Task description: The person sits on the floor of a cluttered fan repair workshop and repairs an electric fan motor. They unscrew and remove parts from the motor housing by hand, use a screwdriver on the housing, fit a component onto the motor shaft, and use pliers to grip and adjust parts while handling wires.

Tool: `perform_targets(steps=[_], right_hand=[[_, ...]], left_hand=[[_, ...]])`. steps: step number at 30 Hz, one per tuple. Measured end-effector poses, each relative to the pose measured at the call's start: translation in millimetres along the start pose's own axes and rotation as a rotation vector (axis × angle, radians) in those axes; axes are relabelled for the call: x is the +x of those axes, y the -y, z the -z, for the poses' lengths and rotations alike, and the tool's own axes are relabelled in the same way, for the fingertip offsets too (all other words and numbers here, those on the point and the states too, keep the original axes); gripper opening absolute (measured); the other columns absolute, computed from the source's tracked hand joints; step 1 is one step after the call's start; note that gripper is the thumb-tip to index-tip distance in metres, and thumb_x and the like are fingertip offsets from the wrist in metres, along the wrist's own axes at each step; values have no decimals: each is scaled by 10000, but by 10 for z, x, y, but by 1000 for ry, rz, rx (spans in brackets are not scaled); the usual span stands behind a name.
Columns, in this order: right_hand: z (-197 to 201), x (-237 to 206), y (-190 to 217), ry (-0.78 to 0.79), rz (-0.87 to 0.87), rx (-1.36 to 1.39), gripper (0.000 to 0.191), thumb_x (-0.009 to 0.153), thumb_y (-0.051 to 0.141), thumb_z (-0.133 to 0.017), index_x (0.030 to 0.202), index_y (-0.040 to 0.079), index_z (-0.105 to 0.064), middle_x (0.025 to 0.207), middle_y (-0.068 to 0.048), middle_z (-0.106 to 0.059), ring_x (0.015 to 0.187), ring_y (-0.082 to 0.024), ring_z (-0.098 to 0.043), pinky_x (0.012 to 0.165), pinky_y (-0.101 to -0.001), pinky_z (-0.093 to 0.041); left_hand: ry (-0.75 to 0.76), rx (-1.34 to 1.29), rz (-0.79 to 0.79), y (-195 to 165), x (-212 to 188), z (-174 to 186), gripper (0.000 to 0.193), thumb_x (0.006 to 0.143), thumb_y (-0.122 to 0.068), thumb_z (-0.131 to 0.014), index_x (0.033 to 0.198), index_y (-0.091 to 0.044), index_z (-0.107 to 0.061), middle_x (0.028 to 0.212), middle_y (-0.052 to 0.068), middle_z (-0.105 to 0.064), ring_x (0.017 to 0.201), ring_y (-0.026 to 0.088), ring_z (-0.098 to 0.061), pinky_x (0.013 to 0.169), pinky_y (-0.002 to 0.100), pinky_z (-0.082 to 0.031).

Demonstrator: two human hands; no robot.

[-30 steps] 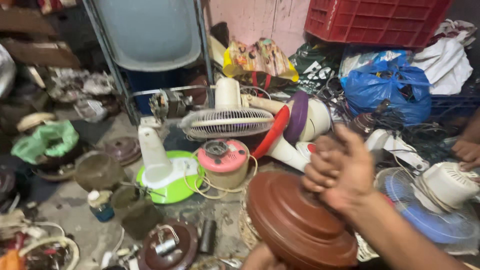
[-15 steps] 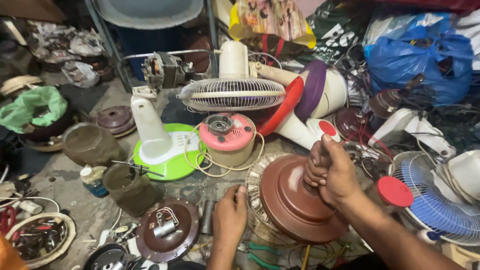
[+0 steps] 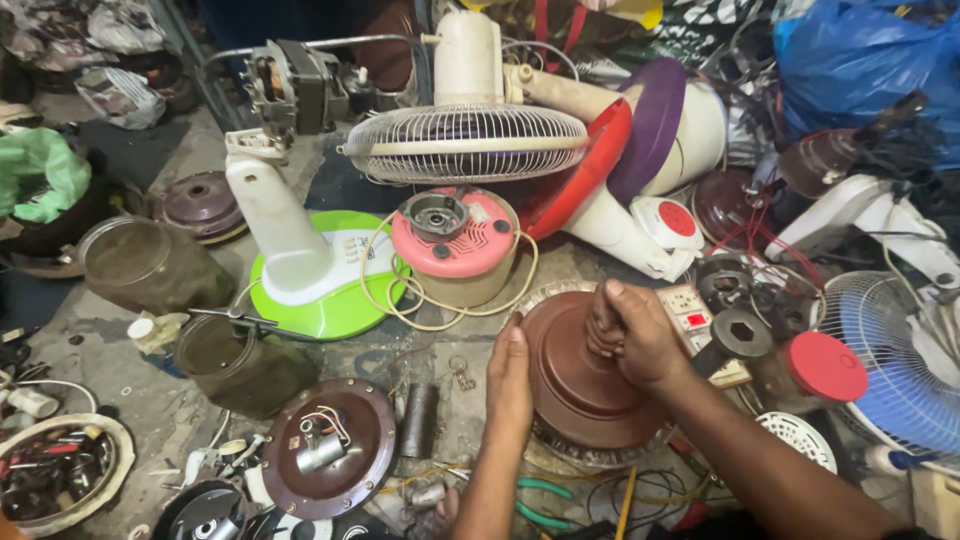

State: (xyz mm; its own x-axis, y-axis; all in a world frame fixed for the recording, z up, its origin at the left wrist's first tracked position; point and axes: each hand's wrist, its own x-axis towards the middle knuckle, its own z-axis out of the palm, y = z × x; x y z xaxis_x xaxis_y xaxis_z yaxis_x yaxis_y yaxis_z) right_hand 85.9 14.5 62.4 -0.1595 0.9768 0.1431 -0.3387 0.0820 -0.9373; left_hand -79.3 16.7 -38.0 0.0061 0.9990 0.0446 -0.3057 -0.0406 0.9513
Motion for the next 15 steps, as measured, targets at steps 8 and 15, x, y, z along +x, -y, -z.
perform_targets(steps=[8, 15], right_hand=[[192, -4, -135, -117, 86, 3, 362, 1050, 269, -530, 767, 49, -476, 602, -14, -383, 484, -117, -324, 456, -294, -304], [105, -332, 26, -124, -17, -448, 386, 861, -4, -550, 1244, 40, -539, 1166, -74, -645, 1159, -144, -620, 1014, -301, -496]], left_hand=[[-106, 74, -86, 103, -69, -194, 491, 1033, -202, -497, 1457, 45, -489, 1480, 195, -577, 1378, 268, -540, 1149, 364, -377], [-159, 141, -90, 26, -100, -197, 450, 1029, -154, -459, 1432, 28, -542, 1429, 194, -636, 1341, 261, -593, 1131, 362, -414]])
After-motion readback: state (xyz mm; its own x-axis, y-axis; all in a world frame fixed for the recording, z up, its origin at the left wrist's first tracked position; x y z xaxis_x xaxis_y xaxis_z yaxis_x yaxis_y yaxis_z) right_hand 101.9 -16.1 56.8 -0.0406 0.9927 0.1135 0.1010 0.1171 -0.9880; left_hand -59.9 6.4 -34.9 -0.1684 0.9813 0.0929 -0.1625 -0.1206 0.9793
